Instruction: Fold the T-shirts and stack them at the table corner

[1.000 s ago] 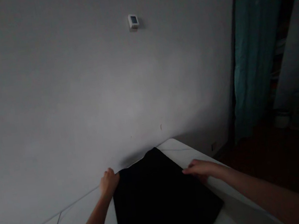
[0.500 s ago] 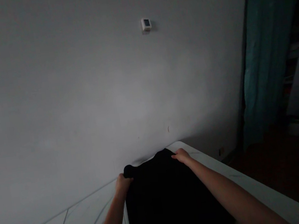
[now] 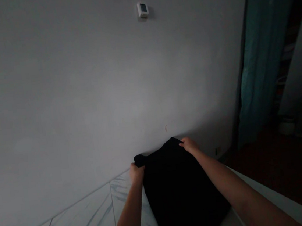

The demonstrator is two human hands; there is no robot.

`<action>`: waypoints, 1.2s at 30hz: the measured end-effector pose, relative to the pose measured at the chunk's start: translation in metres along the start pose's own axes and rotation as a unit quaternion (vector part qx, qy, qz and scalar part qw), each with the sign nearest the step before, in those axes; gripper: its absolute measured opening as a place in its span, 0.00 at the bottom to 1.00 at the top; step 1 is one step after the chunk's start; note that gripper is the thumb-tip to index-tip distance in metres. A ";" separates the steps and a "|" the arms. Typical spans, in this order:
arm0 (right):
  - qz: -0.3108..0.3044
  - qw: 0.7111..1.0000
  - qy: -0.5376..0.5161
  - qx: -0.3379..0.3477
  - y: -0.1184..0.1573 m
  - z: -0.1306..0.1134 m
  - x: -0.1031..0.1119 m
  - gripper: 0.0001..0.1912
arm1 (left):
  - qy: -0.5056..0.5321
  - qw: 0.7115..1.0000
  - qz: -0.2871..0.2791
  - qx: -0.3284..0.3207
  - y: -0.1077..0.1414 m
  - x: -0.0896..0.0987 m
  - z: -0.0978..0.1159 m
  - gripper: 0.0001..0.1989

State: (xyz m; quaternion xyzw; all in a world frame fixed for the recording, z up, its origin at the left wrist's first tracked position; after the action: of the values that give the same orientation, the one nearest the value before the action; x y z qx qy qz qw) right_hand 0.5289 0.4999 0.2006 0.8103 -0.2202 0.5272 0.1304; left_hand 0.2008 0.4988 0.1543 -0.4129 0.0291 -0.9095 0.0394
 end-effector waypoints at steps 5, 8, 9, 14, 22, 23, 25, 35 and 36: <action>-0.008 1.000 0.014 -0.021 -0.006 0.005 -0.005 0.13 | 0.006 0.999 0.002 0.039 0.007 0.004 0.004 0.20; -0.022 0.999 0.013 -0.019 -0.003 0.011 -0.001 0.20 | 0.006 0.999 0.001 0.035 0.020 0.011 0.006 0.22; -0.030 0.999 0.011 -0.018 0.001 0.016 0.002 0.22 | 0.006 1.000 0.001 0.031 0.026 0.014 0.006 0.24; -0.087 0.996 -0.007 -0.007 0.040 0.059 0.023 0.19 | 0.042 0.998 -0.054 0.014 0.072 0.015 -0.006 0.29; -0.045 0.999 0.017 0.010 0.110 0.115 0.049 0.17 | 0.191 0.966 -0.173 -0.034 0.157 -0.021 0.015 0.21; -0.031 0.999 0.023 0.007 0.114 0.117 0.051 0.16 | 0.193 0.965 -0.177 -0.036 0.164 -0.023 0.023 0.21; -0.006 0.999 0.038 -0.006 0.117 0.119 0.056 0.15 | 0.184 0.968 -0.171 -0.029 0.173 -0.024 0.039 0.21; 0.042 0.994 0.099 -0.023 0.138 0.135 0.069 0.16 | 0.180 0.968 -0.174 0.038 0.202 -0.028 0.047 0.25; 0.045 0.993 0.106 -0.019 0.141 0.135 0.070 0.16 | 0.186 0.964 -0.188 0.037 0.206 -0.029 0.043 0.25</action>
State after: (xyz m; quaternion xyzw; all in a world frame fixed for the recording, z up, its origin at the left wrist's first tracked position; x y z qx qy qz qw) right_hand 0.5912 0.3016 0.2058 0.7365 -0.2510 0.6114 0.1445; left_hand 0.2621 0.2956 0.1437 -0.2324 -0.0756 -0.9618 -0.1236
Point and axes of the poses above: each hand's wrist, its own y-axis away from the middle knuckle, its own x-axis out of the back of the hand, z = x × y, the point moved 4 cm from there along -y, towards the middle knuckle, and after that the axes turned 4 degrees about -x, right-handed, at the moved point
